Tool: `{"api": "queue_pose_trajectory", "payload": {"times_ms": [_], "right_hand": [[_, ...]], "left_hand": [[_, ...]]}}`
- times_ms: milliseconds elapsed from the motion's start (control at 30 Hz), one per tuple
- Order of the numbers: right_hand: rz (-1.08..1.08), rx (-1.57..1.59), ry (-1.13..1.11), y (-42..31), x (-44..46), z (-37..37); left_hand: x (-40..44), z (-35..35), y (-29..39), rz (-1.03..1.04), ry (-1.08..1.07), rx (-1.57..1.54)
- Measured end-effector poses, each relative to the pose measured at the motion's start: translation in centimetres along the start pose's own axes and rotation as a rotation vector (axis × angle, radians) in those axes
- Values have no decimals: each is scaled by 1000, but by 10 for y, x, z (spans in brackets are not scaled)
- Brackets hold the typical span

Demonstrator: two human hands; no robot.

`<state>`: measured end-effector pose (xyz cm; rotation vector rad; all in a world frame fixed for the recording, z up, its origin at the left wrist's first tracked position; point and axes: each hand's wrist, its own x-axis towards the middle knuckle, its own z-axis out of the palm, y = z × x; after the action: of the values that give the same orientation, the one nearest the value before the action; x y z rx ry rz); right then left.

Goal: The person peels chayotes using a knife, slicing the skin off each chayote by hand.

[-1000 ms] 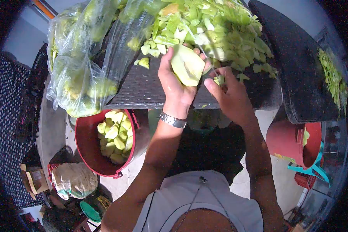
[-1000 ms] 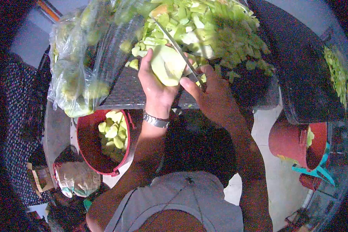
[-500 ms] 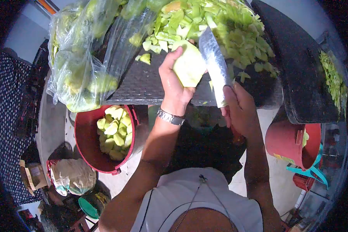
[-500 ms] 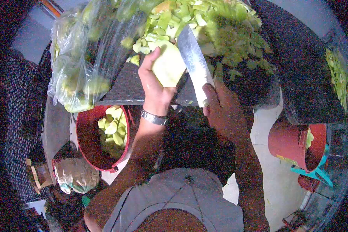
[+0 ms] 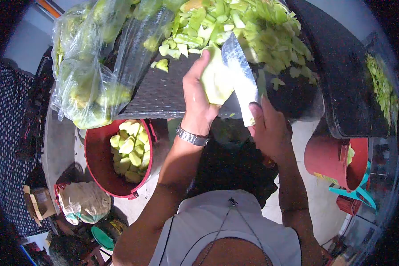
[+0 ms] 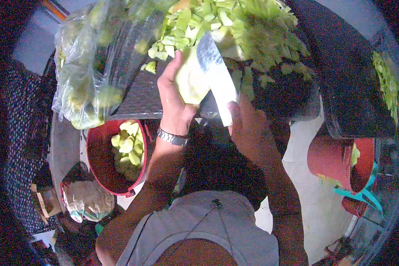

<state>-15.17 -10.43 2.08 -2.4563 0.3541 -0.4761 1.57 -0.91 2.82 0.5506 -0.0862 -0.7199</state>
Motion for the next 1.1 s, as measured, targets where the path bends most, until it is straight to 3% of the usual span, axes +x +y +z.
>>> {"api": "queue_pose_trajectory", "payload": {"times_ms": [100,300,500,700,800,1067,1100], "right_hand": [[87,130,-59,3,-9,5],[-46,102,58,12,-4,16],[324,445,-96,-7,-10,16],[244,426,-152,6,1,15],[427,783,-175,-4,4,13],[711,1093,-350,-20,10,-10],[670,1004,-309,-17,8,-8]], "left_hand": [[1,-1,-2,-16,-4,-17],[-12,5,-27,-121,-1,-58],[-4,9,-17,-155,-44,-34],[-18,10,-31,-125,-26,-63],[-16,10,-28,-122,-30,-40],[-12,1,-30,-129,-78,-49],[-11,1,-30,-126,-92,-62]]}}
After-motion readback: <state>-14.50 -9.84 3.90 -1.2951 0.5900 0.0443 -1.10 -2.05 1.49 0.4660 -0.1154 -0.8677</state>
